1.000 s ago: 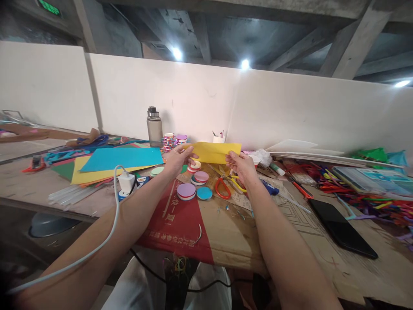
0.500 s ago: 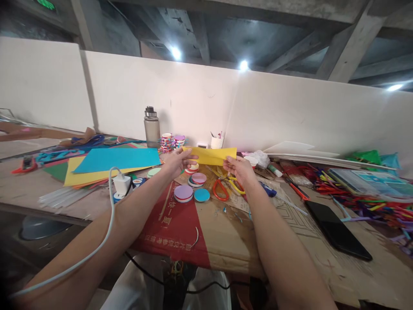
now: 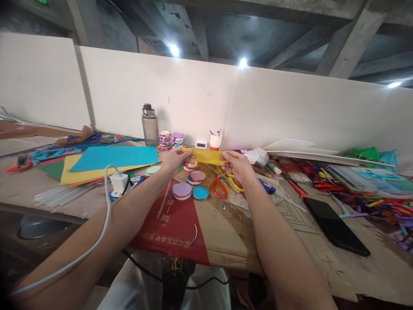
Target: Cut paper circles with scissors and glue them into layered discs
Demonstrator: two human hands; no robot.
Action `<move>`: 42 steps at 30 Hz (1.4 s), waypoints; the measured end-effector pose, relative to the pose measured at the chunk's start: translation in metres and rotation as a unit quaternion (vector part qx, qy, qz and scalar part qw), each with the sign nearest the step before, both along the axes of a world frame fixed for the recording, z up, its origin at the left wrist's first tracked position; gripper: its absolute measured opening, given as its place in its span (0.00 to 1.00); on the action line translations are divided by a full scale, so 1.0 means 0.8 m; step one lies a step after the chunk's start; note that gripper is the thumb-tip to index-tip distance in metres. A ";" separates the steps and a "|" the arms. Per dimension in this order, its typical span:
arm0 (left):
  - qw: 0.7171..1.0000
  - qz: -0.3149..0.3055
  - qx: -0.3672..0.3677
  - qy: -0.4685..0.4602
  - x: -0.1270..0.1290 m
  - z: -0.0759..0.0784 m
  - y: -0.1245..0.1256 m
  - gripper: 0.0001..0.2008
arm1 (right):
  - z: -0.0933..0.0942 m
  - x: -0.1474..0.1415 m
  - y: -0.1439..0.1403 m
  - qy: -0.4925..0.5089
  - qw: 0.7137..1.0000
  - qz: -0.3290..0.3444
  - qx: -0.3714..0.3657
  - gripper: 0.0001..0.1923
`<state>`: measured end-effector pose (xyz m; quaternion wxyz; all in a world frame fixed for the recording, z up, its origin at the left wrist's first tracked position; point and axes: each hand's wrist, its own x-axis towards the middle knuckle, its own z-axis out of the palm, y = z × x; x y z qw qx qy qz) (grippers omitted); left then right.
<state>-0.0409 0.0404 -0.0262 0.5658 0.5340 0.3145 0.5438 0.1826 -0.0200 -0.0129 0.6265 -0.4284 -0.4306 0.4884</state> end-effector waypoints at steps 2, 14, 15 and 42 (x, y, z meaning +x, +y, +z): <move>1.000 -0.006 0.013 0.008 0.000 -0.003 0.001 0.12 | -0.002 0.000 0.002 0.005 1.000 -0.013 0.001 0.07; 0.999 -0.031 -0.013 -0.041 0.001 -0.015 0.007 0.14 | -0.009 0.007 0.008 0.014 0.999 0.034 0.021 0.11; 0.998 -0.030 -0.016 -0.046 0.000 -0.015 0.009 0.14 | -0.010 0.007 0.009 0.013 0.999 0.031 0.025 0.11; 0.996 -0.030 -0.063 -0.063 -0.003 -0.011 0.009 0.18 | -0.018 -0.004 0.014 0.027 0.999 -0.036 -0.020 0.07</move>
